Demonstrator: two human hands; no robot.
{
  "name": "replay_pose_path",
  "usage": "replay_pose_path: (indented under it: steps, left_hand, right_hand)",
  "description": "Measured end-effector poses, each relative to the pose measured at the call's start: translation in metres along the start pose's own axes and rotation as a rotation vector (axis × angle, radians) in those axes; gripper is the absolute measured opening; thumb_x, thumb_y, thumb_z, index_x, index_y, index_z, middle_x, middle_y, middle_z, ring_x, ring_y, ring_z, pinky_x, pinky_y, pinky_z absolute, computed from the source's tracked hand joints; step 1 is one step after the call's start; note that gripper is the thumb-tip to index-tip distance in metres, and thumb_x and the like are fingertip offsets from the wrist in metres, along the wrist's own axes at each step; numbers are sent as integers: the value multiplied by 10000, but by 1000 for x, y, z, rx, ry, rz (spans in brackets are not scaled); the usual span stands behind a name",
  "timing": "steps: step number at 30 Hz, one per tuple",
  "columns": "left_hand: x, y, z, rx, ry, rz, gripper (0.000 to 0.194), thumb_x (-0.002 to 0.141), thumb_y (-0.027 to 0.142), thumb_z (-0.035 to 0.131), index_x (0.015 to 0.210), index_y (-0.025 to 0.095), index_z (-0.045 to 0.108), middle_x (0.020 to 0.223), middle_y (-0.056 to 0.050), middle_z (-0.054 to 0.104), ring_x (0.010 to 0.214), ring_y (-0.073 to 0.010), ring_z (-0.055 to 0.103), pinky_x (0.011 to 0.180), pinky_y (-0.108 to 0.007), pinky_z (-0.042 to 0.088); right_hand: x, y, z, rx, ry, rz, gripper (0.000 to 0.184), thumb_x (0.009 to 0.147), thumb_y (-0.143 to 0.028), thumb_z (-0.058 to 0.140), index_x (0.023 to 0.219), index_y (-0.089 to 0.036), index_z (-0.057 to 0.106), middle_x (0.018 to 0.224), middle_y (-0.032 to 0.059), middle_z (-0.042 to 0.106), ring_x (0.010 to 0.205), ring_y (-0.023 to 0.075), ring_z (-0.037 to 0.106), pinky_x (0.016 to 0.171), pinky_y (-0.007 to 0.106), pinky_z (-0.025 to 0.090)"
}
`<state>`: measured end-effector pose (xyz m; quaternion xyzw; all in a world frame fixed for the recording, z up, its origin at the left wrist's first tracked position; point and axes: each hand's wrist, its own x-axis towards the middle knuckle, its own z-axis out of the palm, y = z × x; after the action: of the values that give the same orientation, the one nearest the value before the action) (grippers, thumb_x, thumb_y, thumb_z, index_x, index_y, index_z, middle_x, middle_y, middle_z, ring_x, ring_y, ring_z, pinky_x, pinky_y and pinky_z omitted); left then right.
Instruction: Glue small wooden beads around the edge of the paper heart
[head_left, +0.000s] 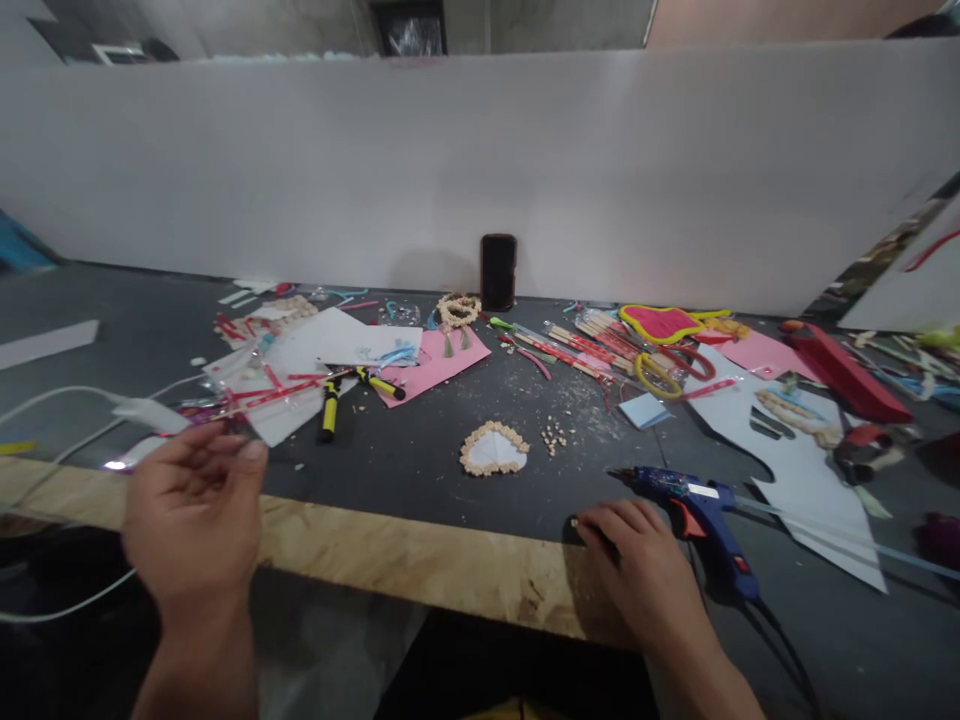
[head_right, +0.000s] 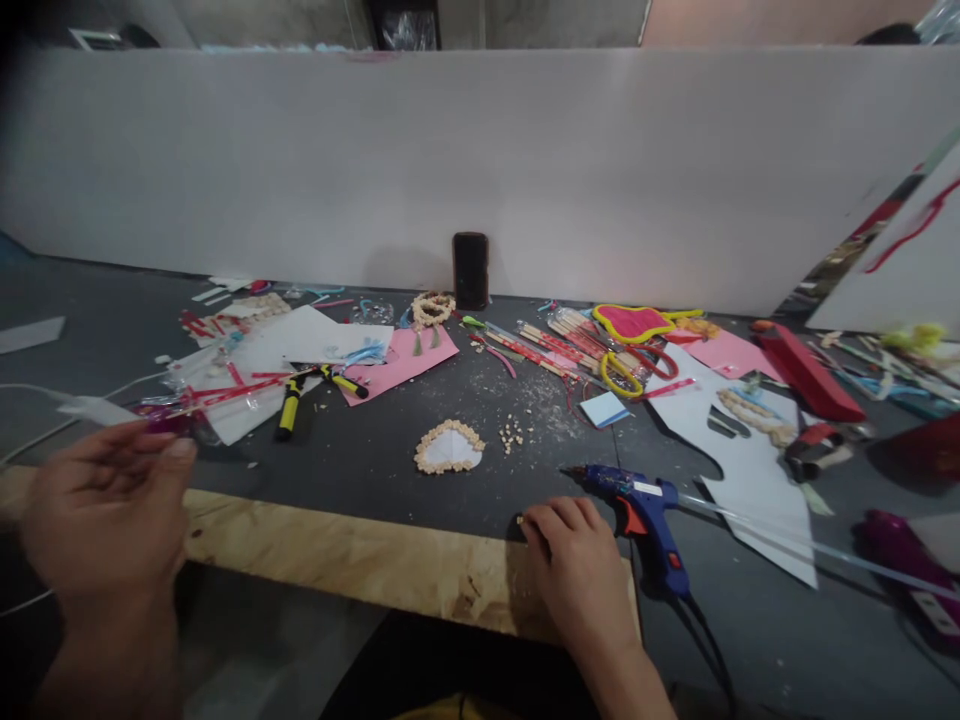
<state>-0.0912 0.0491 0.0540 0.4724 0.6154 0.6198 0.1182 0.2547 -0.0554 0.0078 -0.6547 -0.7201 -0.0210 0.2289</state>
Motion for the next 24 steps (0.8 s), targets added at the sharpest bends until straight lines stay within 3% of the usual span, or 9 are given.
replay_pose_path:
  steps: [1,4,7,9,12,15,19,24]
  left_hand:
    - [-4,-1,2,-13,-1,-1,324,779,302,671,1092,289,591,895,48,620,806,-132,572,730,-256,451]
    - [-22,5,17,60,-178,-45,188,801,340,629,947,223,639,772,25,641,717,-147,592,669,-262,454]
    - [-46,24,37,208,-586,13,149,810,361,604,836,222,654,741,16,665,691,-157,597,641,-259,434]
    - [-61,39,52,165,-842,160,146,844,319,552,800,225,655,773,9,670,729,-158,602,671,-256,428]
    - [-76,60,73,126,-1054,394,177,870,284,523,768,217,652,762,0,673,780,-167,600,742,-271,403]
    - [-81,73,94,158,-1114,511,213,898,292,498,768,210,646,759,-2,679,770,-166,594,754,-279,378]
    - [-81,83,123,272,-1143,623,241,925,307,464,811,205,649,784,-10,682,797,-174,597,760,-283,360]
    - [-82,95,159,492,-1198,722,401,957,397,368,767,190,654,732,-39,669,760,-184,603,750,-292,375]
  right_hand:
    - [1,0,0,-6,-7,-2,142,874,-256,524,848,-232,662,844,35,667,821,199,583,747,352,472]
    - [1,3,-1,-20,-14,-3,139,866,-267,538,888,-243,674,875,36,671,849,207,587,756,359,480]
    - [0,4,-1,-25,-9,0,144,861,-264,540,897,-239,678,875,40,674,843,205,594,749,357,490]
    - [0,4,-2,-17,-9,5,143,853,-258,547,911,-236,676,871,43,676,832,204,599,734,351,498]
    - [-2,5,-2,11,-8,19,176,830,-244,564,977,-227,660,908,49,681,864,205,605,755,352,508]
    - [-8,11,-3,41,35,26,215,822,-261,567,1018,-215,643,968,62,674,924,209,606,790,355,513]
    - [-20,20,-14,45,192,19,237,867,-345,509,1018,-217,639,965,71,667,919,206,611,824,371,498]
    - [-38,40,-38,-56,360,65,302,892,-428,435,989,-221,631,923,79,660,877,227,586,738,369,487]
